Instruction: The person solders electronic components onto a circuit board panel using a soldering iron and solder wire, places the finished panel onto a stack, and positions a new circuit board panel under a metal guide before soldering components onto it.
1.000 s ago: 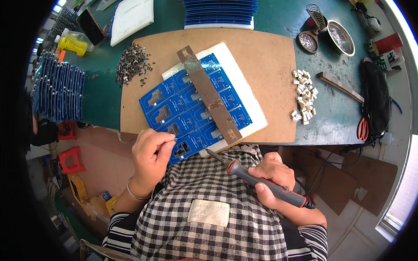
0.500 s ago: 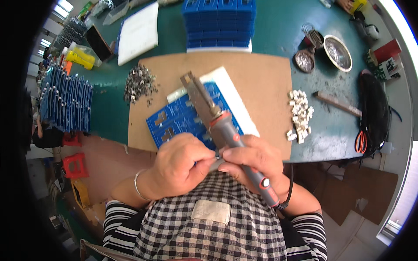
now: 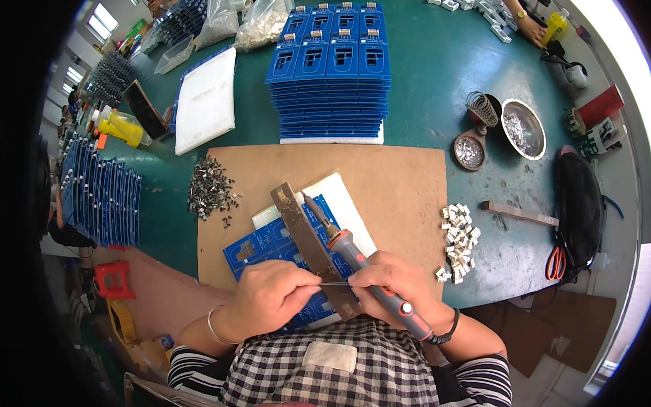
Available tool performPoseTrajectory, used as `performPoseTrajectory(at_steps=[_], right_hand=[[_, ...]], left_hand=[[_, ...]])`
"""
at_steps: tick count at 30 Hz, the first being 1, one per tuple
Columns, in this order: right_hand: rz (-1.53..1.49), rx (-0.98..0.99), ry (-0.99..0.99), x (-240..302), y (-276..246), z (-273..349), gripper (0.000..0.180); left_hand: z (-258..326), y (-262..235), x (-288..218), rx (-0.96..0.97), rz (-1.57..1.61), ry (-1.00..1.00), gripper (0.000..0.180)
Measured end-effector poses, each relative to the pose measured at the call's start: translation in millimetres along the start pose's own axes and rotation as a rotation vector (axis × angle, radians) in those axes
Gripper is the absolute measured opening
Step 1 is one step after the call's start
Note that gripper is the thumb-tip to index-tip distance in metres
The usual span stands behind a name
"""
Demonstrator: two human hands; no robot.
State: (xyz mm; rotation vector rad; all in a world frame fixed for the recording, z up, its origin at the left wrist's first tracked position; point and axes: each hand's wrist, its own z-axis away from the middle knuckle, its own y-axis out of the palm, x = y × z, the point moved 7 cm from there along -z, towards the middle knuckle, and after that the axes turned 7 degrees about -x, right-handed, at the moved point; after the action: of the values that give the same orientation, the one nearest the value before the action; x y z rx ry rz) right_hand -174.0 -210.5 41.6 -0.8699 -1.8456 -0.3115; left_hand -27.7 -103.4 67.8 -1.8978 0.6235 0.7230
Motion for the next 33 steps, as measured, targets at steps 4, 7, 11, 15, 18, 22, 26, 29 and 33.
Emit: performPoseTrajectory(at_steps=[4, 7, 11, 15, 18, 22, 26, 29, 33], right_hand=[[0.063, -0.097, -0.027, -5, -32, -13, 0.034], [-0.021, -0.111, 0.035, 0, -56, -17, 0.041], [-0.222, -0.304, 0.333, -19, -70, -9, 0.034], [-0.431, -0.458, 0.597, -50, -55, 8, 0.033], [-0.410, -0.396, 0.473, -46, -45, 10, 0.027], [-0.218, -0.388, 0.512, -48, -42, 13, 0.030], [-0.202, -0.370, 0.510, -47, -38, 11, 0.031], [-0.211, -0.343, 0.493, -47, -37, 10, 0.026], [-0.213, -0.326, 0.498, -48, -37, 9, 0.026]], left_hand=[[-7, -41, 16, -0.155, -0.377, 0.040, 0.019], [-15, -42, 25, -0.193, -0.477, 0.084, 0.020], [-27, -26, 37, -0.184, -0.397, 0.148, 0.022], [-31, -17, 41, -0.193, -0.353, 0.190, 0.021], [-31, -11, 42, -0.148, -0.375, 0.175, 0.021], [-31, -8, 44, -0.146, -0.392, 0.181, 0.023], [-31, -7, 44, -0.150, -0.415, 0.192, 0.024], [-31, -7, 44, -0.151, -0.409, 0.191, 0.024], [-31, -6, 44, -0.150, -0.409, 0.193, 0.023]])
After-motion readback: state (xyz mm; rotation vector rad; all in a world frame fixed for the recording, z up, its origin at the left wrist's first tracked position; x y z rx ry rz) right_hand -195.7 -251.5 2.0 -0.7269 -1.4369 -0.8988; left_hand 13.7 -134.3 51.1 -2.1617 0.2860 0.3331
